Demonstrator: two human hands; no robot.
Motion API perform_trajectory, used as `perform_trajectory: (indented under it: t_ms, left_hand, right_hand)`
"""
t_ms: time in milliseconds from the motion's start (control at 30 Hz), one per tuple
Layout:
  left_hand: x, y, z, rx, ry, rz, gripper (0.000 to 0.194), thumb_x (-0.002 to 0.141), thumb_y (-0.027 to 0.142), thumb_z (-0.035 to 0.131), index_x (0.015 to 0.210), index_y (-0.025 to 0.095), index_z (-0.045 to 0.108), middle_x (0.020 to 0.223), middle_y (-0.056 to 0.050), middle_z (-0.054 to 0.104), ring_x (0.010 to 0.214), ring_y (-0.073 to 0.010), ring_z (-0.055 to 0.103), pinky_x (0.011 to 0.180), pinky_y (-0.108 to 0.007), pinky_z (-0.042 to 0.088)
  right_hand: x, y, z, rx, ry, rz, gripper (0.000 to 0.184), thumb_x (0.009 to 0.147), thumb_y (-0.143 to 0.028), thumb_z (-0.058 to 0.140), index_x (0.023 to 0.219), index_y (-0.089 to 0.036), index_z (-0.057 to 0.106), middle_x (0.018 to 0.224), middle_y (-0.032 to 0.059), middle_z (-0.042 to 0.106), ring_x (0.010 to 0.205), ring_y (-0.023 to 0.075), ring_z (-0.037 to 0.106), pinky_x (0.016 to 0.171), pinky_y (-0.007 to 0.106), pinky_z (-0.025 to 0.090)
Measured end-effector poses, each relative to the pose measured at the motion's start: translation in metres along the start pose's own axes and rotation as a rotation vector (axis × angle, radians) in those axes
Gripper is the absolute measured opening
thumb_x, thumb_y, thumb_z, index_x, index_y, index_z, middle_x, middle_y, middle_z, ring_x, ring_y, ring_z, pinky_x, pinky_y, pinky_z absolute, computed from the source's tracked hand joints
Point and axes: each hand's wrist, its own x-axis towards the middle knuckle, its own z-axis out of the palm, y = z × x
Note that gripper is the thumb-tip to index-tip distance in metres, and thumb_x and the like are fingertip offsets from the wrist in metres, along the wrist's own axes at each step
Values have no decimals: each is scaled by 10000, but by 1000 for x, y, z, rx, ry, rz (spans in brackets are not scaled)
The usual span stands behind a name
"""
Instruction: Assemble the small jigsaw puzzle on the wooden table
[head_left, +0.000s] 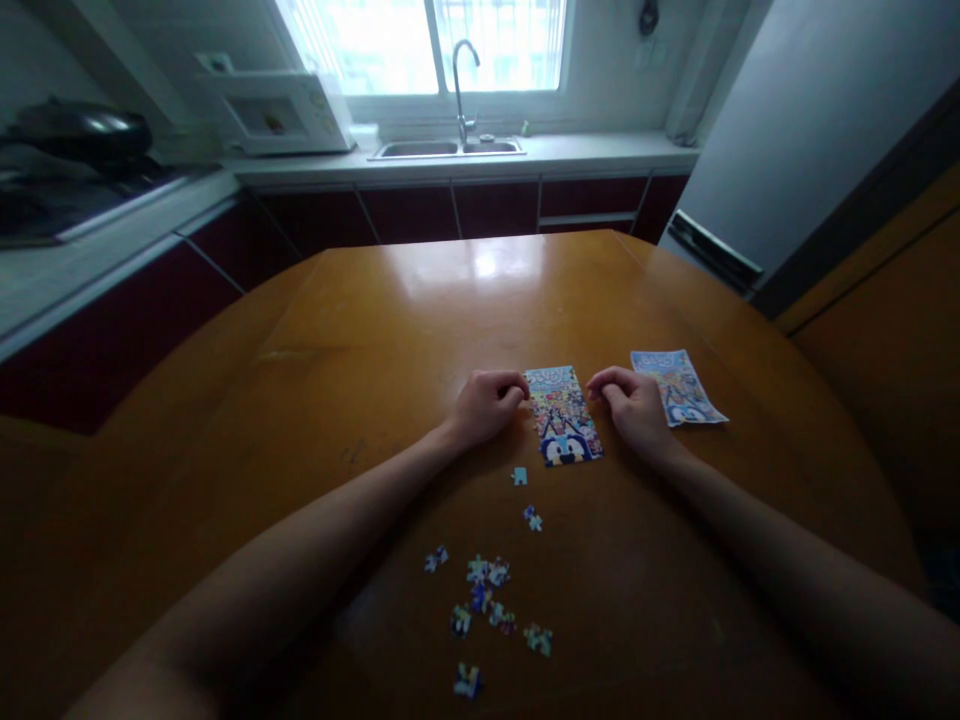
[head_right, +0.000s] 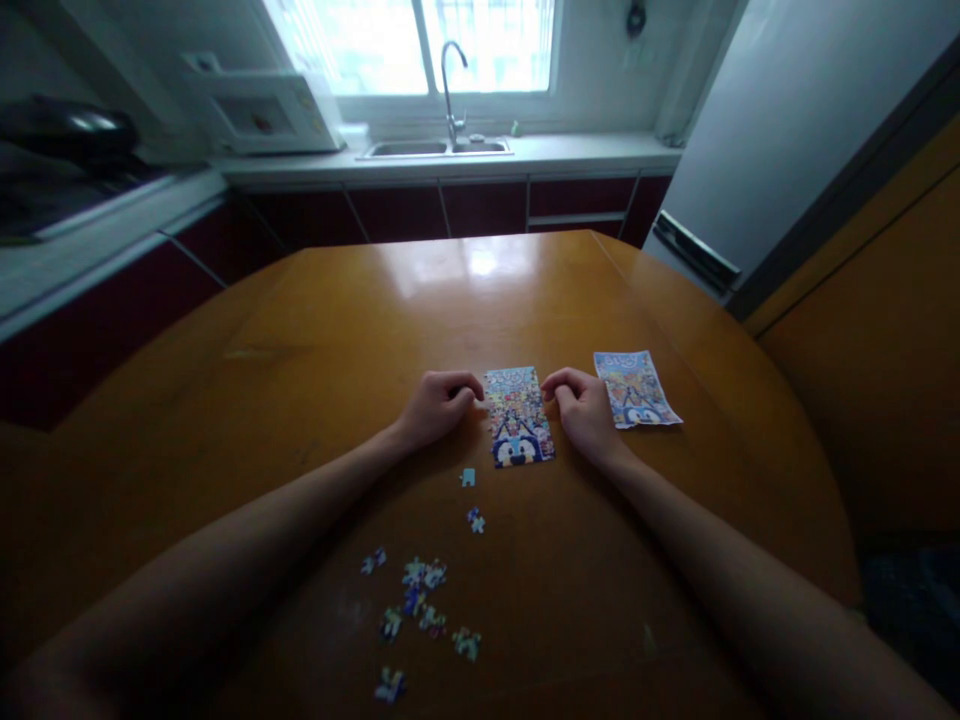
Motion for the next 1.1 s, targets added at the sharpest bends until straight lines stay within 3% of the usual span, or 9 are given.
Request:
perform_trajectory:
  t_ms: [1100]
  left_hand:
    - [0,-3,1,0,-13,34,242,775,146,507,712,147,740,616,-3,671,535,-95,511,549,-213,363]
  right_hand:
    - [-1,0,-1,-10,8,-34,219,778,-138,483,712,-199,683,681,17,671,672,174,618,646,310,462]
